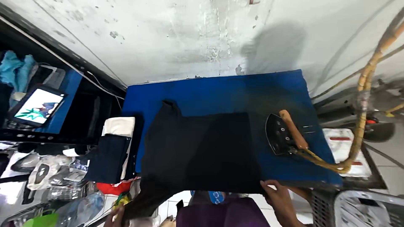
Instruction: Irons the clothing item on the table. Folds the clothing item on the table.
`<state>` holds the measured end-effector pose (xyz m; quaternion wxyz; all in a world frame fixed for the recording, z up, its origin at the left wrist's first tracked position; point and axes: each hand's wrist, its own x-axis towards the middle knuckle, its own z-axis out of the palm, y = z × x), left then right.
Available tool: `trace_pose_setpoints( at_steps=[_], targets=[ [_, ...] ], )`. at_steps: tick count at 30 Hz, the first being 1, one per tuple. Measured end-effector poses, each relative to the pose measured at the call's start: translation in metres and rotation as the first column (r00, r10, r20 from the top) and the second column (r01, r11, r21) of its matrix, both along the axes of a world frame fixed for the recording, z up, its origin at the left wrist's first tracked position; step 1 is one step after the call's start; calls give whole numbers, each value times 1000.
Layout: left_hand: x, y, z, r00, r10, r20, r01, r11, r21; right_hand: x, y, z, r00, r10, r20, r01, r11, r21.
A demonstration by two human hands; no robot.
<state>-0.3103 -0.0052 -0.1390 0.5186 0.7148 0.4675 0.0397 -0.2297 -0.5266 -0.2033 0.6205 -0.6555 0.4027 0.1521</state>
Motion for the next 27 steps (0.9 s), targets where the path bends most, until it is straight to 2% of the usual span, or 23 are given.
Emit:
trace_pose_setpoints(
  at_steps=[3, 6, 8, 10, 13, 15, 17, 19, 21, 23, 27],
  targets=[
    [81, 1, 13, 973, 23, 228, -11, 999, -52, 30, 9, 6, 967, -237, 98, 208, 948, 240],
    [179, 2, 17, 936, -25, 351, 73, 990, -124, 76, 20, 12, 921, -362, 146, 292, 887, 358],
    [230, 1, 17, 924, -148, 352, 213, 965, -155, 103, 25, 7, 896, -418, 149, 336, 859, 386],
    [259, 11, 7, 891, -348, 292, 385, 920, -79, 120, 27, -1, 897, -421, 133, 363, 875, 321],
    [260, 31, -8, 802, -596, 53, 574, 791, 210, 125, 36, -3, 957, -265, 113, 268, 963, -14],
    [240, 45, -19, 742, -651, -159, 662, 675, 325, 118, 41, -4, 989, -138, 56, 147, 962, -232],
    [215, 57, -30, 676, -637, -370, 737, 602, 309, 107, 42, -9, 999, -41, -15, 34, 943, -331],
    [195, 66, -41, 615, -617, -491, 776, 584, 238, 100, 43, -12, 998, 27, -59, -47, 934, -354],
    [183, 74, -53, 602, -624, -499, 774, 610, 172, 96, 45, -17, 996, 63, -61, -81, 927, -367],
    [176, 81, -63, 629, -642, -438, 761, 625, 176, 93, 47, -19, 996, 80, -42, -90, 922, -376],
    [164, 89, -75, 703, -692, -166, 687, 599, 411, 95, 47, -17, 994, 107, 2, -95, 886, -455]
  ],
)
